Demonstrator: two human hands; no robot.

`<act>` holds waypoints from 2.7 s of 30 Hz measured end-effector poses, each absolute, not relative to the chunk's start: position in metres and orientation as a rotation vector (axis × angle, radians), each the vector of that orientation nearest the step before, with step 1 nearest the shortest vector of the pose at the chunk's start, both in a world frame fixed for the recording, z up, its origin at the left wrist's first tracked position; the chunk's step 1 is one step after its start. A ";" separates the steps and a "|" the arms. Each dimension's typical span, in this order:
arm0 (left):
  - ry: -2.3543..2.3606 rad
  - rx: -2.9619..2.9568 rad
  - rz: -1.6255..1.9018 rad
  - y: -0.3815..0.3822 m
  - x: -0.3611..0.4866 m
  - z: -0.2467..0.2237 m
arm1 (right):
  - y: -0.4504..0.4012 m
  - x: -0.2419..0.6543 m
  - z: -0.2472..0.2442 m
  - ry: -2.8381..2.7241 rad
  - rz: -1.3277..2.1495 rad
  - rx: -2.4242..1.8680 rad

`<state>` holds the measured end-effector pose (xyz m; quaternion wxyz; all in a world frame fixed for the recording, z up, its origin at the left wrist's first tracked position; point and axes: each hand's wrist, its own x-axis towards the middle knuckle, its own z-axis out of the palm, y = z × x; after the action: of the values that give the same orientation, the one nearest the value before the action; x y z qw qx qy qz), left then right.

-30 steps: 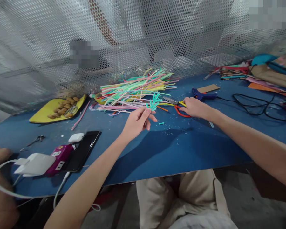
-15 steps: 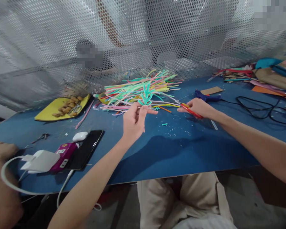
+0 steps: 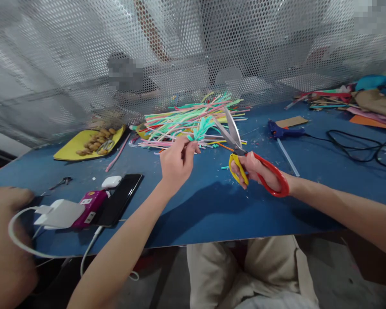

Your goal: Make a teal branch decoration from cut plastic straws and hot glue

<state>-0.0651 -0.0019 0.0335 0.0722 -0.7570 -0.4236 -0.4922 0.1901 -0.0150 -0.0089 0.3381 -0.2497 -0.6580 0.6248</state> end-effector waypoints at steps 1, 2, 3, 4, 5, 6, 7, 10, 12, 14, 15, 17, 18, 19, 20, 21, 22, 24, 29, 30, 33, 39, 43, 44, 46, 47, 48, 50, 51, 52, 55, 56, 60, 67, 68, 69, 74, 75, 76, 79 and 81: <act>-1.263 -2.277 -1.453 -0.001 -0.065 0.032 | -0.015 0.190 -0.009 -1.745 1.622 -0.647; -1.264 -2.284 -1.425 0.000 -0.065 0.031 | -0.016 0.189 -0.008 -1.765 1.628 -0.634; -1.272 -2.292 -1.399 0.000 -0.065 0.030 | -0.017 0.188 -0.007 -1.762 1.644 -0.622; -1.282 -2.299 -1.375 0.001 -0.065 0.029 | -0.018 0.187 -0.005 -1.738 1.669 -0.613; -1.291 -2.304 -1.356 0.001 -0.065 0.027 | -0.019 0.185 -0.004 -1.712 1.696 -0.607; -1.298 -2.309 -1.339 0.002 -0.065 0.026 | -0.021 0.183 -0.002 -1.692 1.719 -0.604; -1.299 -2.312 -1.329 0.002 -0.065 0.025 | -0.022 0.182 -0.001 -1.683 1.737 -0.601; -1.298 -2.310 -1.316 0.004 -0.066 0.024 | -0.024 0.181 0.000 -1.691 1.765 -0.576; -1.300 -2.308 -1.307 0.005 -0.067 0.024 | -0.024 0.181 0.000 -1.691 1.781 -0.561; -1.300 -2.317 -1.302 0.006 -0.068 0.023 | -0.023 0.182 0.000 -1.685 1.787 -0.569; -1.292 -2.324 -1.304 0.006 -0.069 0.023 | -0.023 0.182 0.000 -1.686 1.788 -0.575; -1.272 -2.334 -1.311 0.007 -0.070 0.022 | -0.023 0.182 0.000 -1.692 1.781 -0.581; -1.264 -2.341 -1.309 0.008 -0.070 0.021 | -0.023 0.182 0.000 -1.695 1.774 -0.579; -1.263 -2.344 -1.304 0.008 -0.070 0.021 | -0.023 0.181 0.000 -1.690 1.769 -0.580; -1.266 -2.344 -1.298 0.008 -0.070 0.020 | -0.023 0.180 0.000 -1.679 1.772 -0.585; -1.272 -2.343 -1.293 0.009 -0.070 0.020 | -0.024 0.180 0.000 -1.662 1.784 -0.593; -1.279 -2.342 -1.291 0.009 -0.070 0.021 | -0.024 0.179 0.000 -1.640 1.803 -0.597; -1.284 -2.341 -1.287 0.008 -0.069 0.021 | -0.024 0.178 0.000 -1.601 1.838 -0.601; -1.279 -2.350 -1.278 0.006 -0.068 0.022 | -0.022 0.179 0.001 -1.596 1.825 -0.614; -1.278 -2.345 -1.280 0.006 -0.068 0.022 | -0.022 0.180 0.001 -1.607 1.813 -0.620; -1.281 -2.324 -1.280 0.005 -0.068 0.023 | -0.019 0.182 0.000 -1.646 1.758 -0.625; -1.251 -2.306 -1.290 0.007 -0.069 0.022 | -0.017 0.183 -0.001 -1.682 1.701 -0.638; -1.242 -2.315 -1.279 0.007 -0.070 0.021 | -0.017 0.183 0.001 -1.684 1.727 -0.594; -1.240 -2.316 -1.280 0.007 -0.070 0.022 | -0.018 0.183 0.001 -1.687 1.733 -0.577; -1.240 -2.318 -1.283 0.007 -0.070 0.022 | -0.018 0.182 0.001 -1.687 1.737 -0.559; -1.244 -2.320 -1.281 0.007 -0.070 0.022 | -0.019 0.182 0.001 -1.684 1.736 -0.560; -1.249 -2.323 -1.277 0.007 -0.070 0.022 | -0.019 0.182 0.001 -1.678 1.737 -0.567; -1.262 -2.328 -1.267 0.007 -0.071 0.021 | -0.021 0.181 0.001 -1.660 1.738 -0.593; -1.264 -2.329 -1.266 0.008 -0.071 0.021 | -0.021 0.181 0.001 -1.652 1.738 -0.607; -1.261 -2.330 -1.266 0.008 -0.072 0.021 | -0.022 0.181 0.001 -1.645 1.734 -0.620; -1.240 -2.322 -1.278 0.009 -0.073 0.020 | -0.022 0.181 0.000 -1.643 1.712 -0.644; -1.233 -2.318 -1.278 0.010 -0.073 0.020 | -0.021 0.181 0.000 -1.649 1.706 -0.641; -1.211 -2.288 -1.267 0.010 -0.072 0.020 | -0.019 0.182 -0.002 -1.693 1.665 -0.591; -1.211 -2.261 -1.259 0.010 -0.073 0.020 | -0.019 0.183 -0.001 -1.706 1.657 -0.621; -1.209 -2.257 -1.259 0.009 -0.073 0.021 | -0.019 0.183 0.000 -1.703 1.657 -0.625; -1.205 -2.254 -1.262 0.009 -0.073 0.021 | -0.019 0.183 0.000 -1.701 1.658 -0.632; -1.178 -2.245 -1.280 0.009 -0.073 0.021 | -0.019 0.183 -0.002 -1.710 1.656 -0.621; -1.180 -2.242 -1.277 0.010 -0.073 0.020 | -0.019 0.183 -0.002 -1.710 1.655 -0.616; -1.186 -2.241 -1.271 0.010 -0.073 0.020 | -0.019 0.183 -0.003 -1.709 1.655 -0.615; -1.204 -2.236 -1.253 0.010 -0.073 0.021 | -0.019 0.183 -0.002 -1.715 1.656 -0.623; -1.208 -2.237 -1.249 0.010 -0.073 0.021 | -0.020 0.183 -0.002 -1.710 1.657 -0.634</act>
<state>-0.0727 0.0097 0.0210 0.1536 -0.7804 -0.4215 -0.4356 0.1828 -0.0198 -0.0019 0.3324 -0.2426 -0.6545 0.6343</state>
